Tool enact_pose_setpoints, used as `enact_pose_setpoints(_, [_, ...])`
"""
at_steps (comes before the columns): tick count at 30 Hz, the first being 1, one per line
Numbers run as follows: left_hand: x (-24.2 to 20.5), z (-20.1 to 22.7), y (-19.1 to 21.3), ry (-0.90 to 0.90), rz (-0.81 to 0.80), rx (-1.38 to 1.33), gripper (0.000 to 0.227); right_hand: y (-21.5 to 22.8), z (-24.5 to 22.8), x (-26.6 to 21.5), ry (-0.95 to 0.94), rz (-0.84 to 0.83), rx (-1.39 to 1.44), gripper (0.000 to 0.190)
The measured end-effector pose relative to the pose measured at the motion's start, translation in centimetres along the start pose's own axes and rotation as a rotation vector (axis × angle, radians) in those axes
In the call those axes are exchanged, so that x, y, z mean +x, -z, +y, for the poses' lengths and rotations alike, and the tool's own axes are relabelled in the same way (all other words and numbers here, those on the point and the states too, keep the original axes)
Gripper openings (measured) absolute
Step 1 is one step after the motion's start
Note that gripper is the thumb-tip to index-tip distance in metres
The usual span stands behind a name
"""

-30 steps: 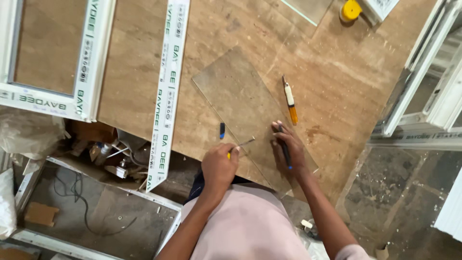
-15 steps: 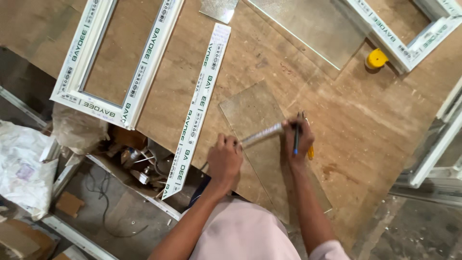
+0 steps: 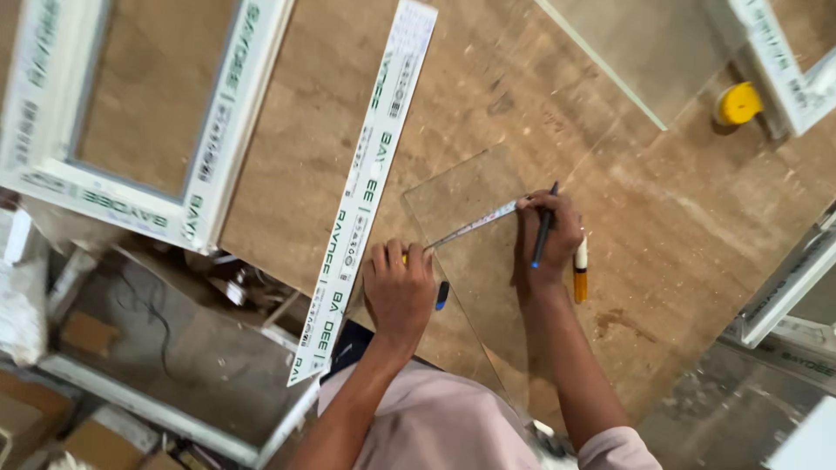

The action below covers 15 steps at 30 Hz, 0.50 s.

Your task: The person measures and marks a rectangular mesh screen and white window frame profiles using a tape measure, marker, and utility knife. They align the tape measure on the screen and frame, mark dimensions, and score the frame profile along a straight edge.

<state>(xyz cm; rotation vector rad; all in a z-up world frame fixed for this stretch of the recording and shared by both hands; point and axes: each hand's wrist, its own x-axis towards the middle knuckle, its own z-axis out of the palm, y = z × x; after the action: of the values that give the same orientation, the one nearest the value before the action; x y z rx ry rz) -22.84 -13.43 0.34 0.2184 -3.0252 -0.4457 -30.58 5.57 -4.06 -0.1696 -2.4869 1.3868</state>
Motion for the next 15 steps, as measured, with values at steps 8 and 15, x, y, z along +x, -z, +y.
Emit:
enact_pose_setpoints(8, [0.1, -0.5, -0.3, 0.092, -0.021, -0.138, 0.013, 0.3, 2.3, -0.1, 0.021, -0.08, 0.009, 0.015])
enact_pose_setpoints(15, [0.4, -0.1, -0.8, 0.156, -0.004, -0.213, 0.014, 1.1, 2.5, 0.2, -0.056, -0.143, 0.14, 0.013])
